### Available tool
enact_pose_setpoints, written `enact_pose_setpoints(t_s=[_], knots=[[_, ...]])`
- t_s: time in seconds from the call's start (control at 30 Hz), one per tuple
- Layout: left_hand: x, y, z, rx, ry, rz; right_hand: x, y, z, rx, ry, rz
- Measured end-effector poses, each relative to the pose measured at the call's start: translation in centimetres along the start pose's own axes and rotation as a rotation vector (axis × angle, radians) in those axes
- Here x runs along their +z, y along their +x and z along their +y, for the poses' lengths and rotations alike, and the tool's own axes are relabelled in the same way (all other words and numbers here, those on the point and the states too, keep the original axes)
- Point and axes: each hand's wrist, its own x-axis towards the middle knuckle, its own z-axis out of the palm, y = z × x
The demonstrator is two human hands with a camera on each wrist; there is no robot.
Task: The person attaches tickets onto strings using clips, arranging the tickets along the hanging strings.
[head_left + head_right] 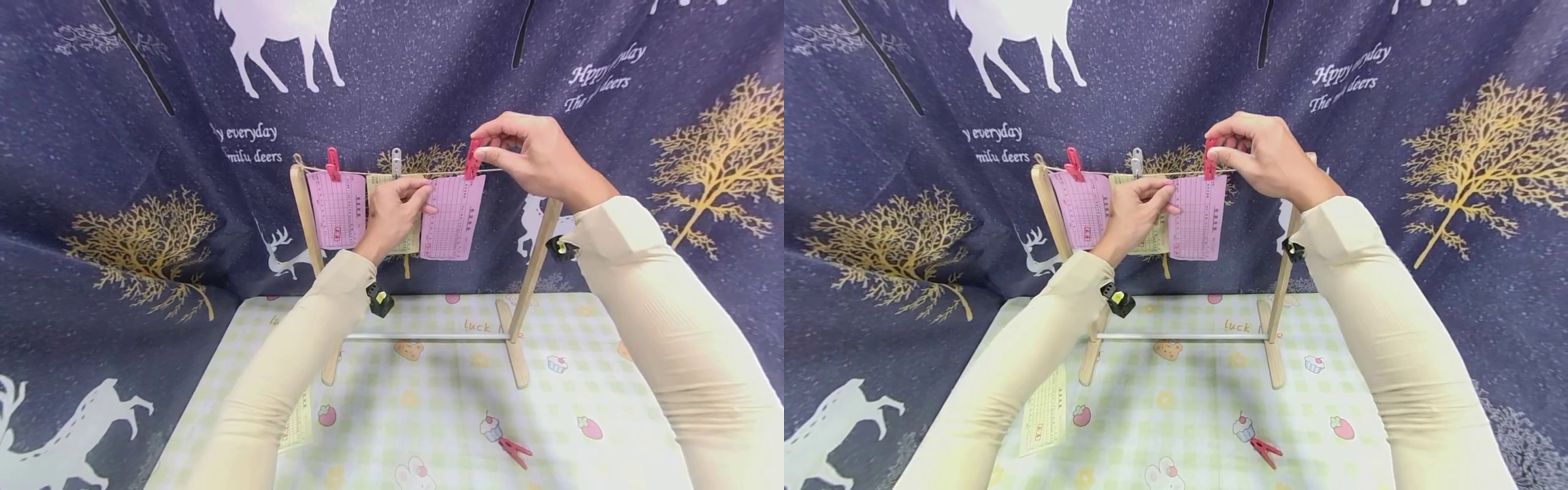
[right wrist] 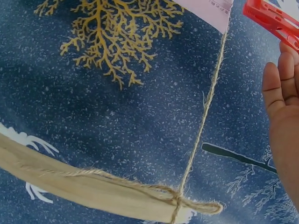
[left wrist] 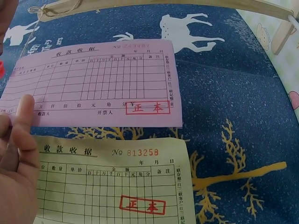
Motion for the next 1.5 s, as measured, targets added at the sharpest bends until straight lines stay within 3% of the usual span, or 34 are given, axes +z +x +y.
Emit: enact_pose_setpoints(t_s=[0.27, 0.6, 1.5], knots=[[0.7, 0.2, 0.0, 0.008, 0.042, 0.009, 0.4, 0.9, 0.1, 0.034, 0.011, 0.043], [1.1, 0.2, -0.2, -0.011, 0.069, 0.034, 1.5, 1.5, 0.6, 0.055, -0.009, 0.029], [1.3, 0.6, -0.3, 0.034, 0.034, 0.069, 3.0, 1.1, 1.8, 0.034, 0.033, -0.001]])
